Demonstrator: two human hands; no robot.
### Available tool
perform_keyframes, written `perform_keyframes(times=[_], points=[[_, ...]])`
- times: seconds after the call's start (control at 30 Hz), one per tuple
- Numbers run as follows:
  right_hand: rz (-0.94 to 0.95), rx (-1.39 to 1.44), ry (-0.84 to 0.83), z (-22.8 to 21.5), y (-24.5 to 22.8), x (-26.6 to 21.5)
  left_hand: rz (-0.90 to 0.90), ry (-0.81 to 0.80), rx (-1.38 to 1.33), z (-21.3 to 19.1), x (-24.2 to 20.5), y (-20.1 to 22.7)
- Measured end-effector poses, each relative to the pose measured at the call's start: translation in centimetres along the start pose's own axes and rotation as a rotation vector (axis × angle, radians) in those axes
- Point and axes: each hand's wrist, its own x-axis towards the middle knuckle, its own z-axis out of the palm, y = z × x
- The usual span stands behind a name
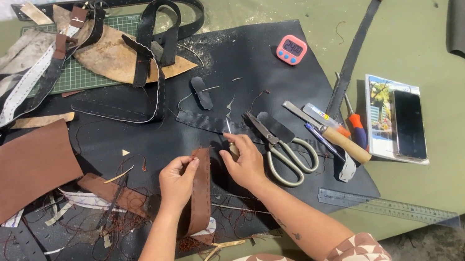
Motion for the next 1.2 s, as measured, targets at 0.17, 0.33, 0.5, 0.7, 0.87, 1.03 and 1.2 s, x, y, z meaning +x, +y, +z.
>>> perform_keyframes(times=[0.17, 0.33, 0.5, 0.7, 0.87, 1.03, 1.2], points=[[-0.011, 0.014, 0.001, 0.0, 0.3, -0.3, 0.016, -0.003, 0.001, -0.1, -0.2, 0.2], [-0.017, 0.041, 0.006, -0.2, 0.6, -0.5, 0.021, -0.004, 0.028, 0.2, -0.3, 0.4], [-0.047, 0.035, 0.004, -0.2, 0.7, -0.5, 0.014, -0.002, 0.061, 0.3, -0.2, 0.1], [-0.05, 0.046, -0.015, -0.2, 0.6, -0.3, -0.012, -0.005, 0.058, 0.2, -0.3, 0.5], [-0.04, 0.05, -0.015, -0.5, 0.2, -0.3, -0.018, 0.004, 0.046, 0.2, -0.3, 0.5], [-0.035, 0.047, -0.033, -0.4, 0.3, -0.3, -0.031, 0.001, 0.063, 0.2, -0.3, 0.6], [-0.111, 0.075, -0.007, -1.1, -0.7, -0.1, -0.016, -0.09, 0.068, -0.3, 0.0, 1.9]])
